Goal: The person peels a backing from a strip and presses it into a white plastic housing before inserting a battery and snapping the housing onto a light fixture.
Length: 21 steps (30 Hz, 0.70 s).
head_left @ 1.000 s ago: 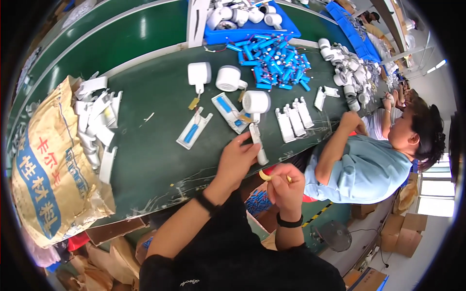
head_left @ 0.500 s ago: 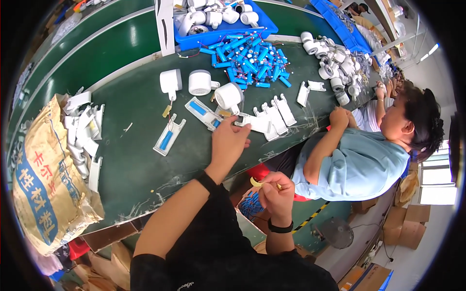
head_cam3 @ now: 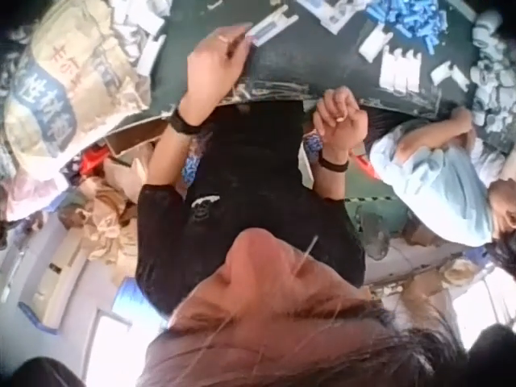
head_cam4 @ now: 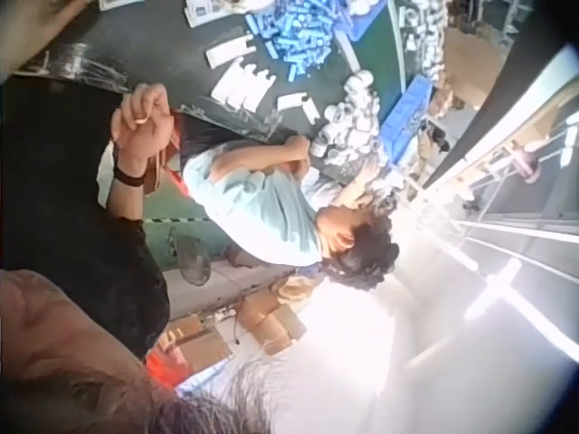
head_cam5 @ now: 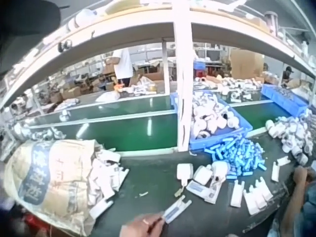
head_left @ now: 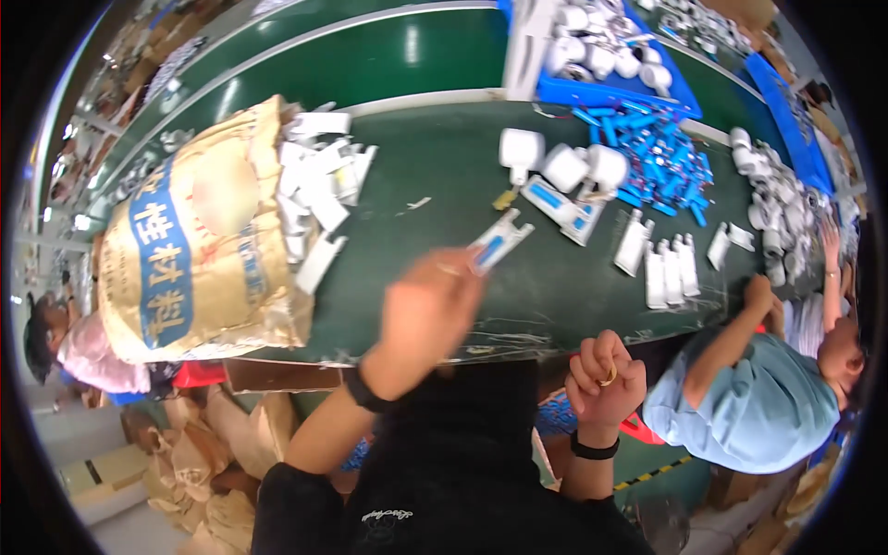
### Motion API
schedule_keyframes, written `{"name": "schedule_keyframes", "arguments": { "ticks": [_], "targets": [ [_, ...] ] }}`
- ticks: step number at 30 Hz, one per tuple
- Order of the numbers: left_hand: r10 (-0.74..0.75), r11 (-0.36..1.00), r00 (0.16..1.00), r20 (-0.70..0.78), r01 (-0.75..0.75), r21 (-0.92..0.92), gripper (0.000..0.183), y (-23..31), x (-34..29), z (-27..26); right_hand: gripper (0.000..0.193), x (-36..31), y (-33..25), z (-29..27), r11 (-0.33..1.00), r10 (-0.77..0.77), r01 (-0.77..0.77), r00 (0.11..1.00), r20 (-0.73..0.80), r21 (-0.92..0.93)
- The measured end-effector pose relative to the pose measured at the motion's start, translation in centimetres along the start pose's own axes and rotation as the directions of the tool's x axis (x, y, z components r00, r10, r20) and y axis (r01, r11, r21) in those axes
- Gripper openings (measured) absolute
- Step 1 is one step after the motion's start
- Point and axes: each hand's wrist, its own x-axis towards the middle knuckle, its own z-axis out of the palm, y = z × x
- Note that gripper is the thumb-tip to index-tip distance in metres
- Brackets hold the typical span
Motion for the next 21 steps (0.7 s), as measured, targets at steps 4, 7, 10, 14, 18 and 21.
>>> {"name": "schedule_keyframes", "arguments": {
  "ticks": [4,7,10,14,18,21],
  "targets": [
    [-0.185,0.762,0.979,-0.092,0.201,0.616,0.033,-7.2,-1.4,-9.7,0.031,3.9,3.8,3.2,0.978,0.209,-0.209,0.978,0.022,0.005],
    [-0.315,0.709,0.946,0.072,0.184,0.681,0.034,-10.5,-3.7,-11.5,0.038,5.9,7.5,7.5,0.923,0.283,-0.289,0.957,-0.062,-0.253],
    [-0.316,0.774,0.947,0.05,0.227,0.59,0.032,-11.5,-4.2,-12.2,0.033,6.2,8.7,8.8,0.884,0.31,-0.293,0.951,-0.013,-0.365],
    [-0.544,0.833,0.833,0.099,0.551,-0.051,0.029,-8.4,-3.2,-12.2,0.013,5.8,8.1,9.3,0.822,0.28,-0.236,0.96,0.007,-0.518],
    [-0.638,0.077,0.628,0.445,0.627,-0.775,0.034,-4.7,-2.0,-9.2,0.026,5.9,8.5,10.7,0.677,0.186,-0.108,0.982,0.028,-0.728],
    [-0.612,-0.062,0.587,0.53,0.633,-0.772,0.036,-4.5,-2.2,-7.0,0.018,6.5,9.8,10.8,0.362,-0.047,0.215,0.976,0.212,-0.907]
  ]
}}
